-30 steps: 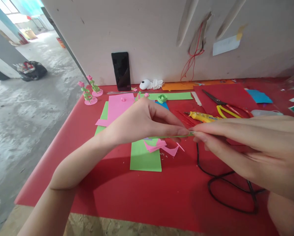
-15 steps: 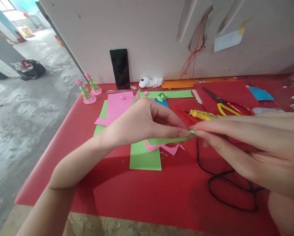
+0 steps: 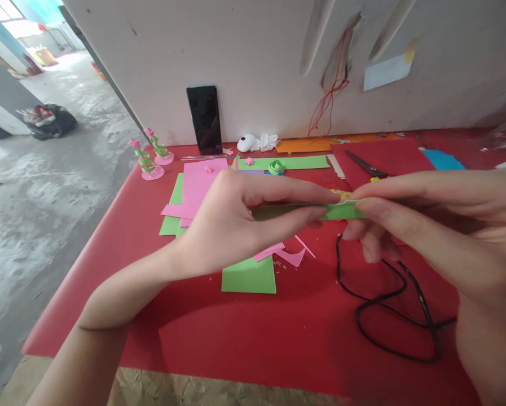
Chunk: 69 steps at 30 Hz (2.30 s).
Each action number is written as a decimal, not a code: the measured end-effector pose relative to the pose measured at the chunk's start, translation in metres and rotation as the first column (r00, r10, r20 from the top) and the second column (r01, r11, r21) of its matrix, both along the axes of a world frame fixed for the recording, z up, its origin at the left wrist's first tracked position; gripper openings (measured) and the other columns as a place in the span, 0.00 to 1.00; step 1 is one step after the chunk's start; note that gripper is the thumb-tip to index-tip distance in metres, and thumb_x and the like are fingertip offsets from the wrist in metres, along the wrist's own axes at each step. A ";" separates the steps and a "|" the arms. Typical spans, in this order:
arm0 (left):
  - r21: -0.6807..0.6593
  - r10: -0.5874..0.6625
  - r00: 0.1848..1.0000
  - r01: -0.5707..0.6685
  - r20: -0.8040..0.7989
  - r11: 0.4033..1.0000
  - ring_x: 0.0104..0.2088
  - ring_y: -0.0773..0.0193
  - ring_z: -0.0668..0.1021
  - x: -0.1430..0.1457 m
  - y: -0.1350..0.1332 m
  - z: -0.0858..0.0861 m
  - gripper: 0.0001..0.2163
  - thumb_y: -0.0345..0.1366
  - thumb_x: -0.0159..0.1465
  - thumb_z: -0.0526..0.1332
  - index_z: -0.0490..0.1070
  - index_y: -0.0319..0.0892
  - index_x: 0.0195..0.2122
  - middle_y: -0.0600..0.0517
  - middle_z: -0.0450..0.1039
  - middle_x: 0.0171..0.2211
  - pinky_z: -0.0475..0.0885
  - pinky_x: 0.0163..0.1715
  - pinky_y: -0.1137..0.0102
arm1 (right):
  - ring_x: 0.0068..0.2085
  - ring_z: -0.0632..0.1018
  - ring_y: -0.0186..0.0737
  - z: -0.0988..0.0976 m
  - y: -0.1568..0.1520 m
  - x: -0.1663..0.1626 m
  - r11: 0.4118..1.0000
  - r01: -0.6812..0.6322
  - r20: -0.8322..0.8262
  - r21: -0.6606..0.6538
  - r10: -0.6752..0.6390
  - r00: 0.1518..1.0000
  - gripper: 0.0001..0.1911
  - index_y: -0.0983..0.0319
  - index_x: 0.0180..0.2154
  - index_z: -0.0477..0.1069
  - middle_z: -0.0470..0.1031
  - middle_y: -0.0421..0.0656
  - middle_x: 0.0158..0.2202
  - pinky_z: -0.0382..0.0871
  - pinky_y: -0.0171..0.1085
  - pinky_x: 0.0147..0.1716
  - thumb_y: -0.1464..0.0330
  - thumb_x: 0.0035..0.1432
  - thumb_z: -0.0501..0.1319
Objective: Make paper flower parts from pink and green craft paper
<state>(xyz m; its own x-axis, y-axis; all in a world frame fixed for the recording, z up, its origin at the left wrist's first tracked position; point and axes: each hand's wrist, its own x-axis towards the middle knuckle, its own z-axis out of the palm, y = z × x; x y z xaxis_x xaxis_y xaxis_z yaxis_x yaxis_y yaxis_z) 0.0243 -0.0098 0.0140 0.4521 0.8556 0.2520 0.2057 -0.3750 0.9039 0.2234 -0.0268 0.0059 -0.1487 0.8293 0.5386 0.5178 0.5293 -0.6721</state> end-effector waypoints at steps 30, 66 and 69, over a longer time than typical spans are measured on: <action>-0.085 0.050 0.986 -0.037 0.158 0.996 0.33 0.67 0.83 -0.002 -0.001 -0.007 0.07 0.35 0.61 0.60 0.78 0.46 0.36 0.64 0.78 0.28 0.74 0.23 0.87 | 0.16 0.72 0.29 0.000 -0.016 -0.024 0.986 0.040 -0.357 -0.159 -0.095 0.929 0.07 0.50 0.32 0.79 0.74 0.34 0.20 0.64 0.30 0.10 0.69 0.54 0.65; -0.090 -0.082 0.938 0.118 0.336 0.989 0.28 0.68 0.83 0.000 0.004 -0.011 0.06 0.29 0.61 0.61 0.78 0.43 0.34 0.67 0.78 0.27 0.76 0.20 0.86 | 0.16 0.74 0.34 -0.012 0.000 -0.003 0.997 -0.067 -0.273 -0.032 0.056 0.960 0.08 0.48 0.35 0.80 0.77 0.34 0.21 0.68 0.34 0.11 0.68 0.52 0.66; -0.092 -0.087 0.907 0.136 0.412 0.986 0.28 0.68 0.83 -0.001 0.005 -0.012 0.06 0.27 0.59 0.63 0.78 0.45 0.32 0.67 0.79 0.28 0.77 0.20 0.86 | 0.19 0.77 0.36 -0.014 0.004 0.004 0.989 -0.141 -0.201 0.036 0.145 0.969 0.09 0.51 0.39 0.79 0.79 0.36 0.24 0.70 0.34 0.12 0.67 0.54 0.65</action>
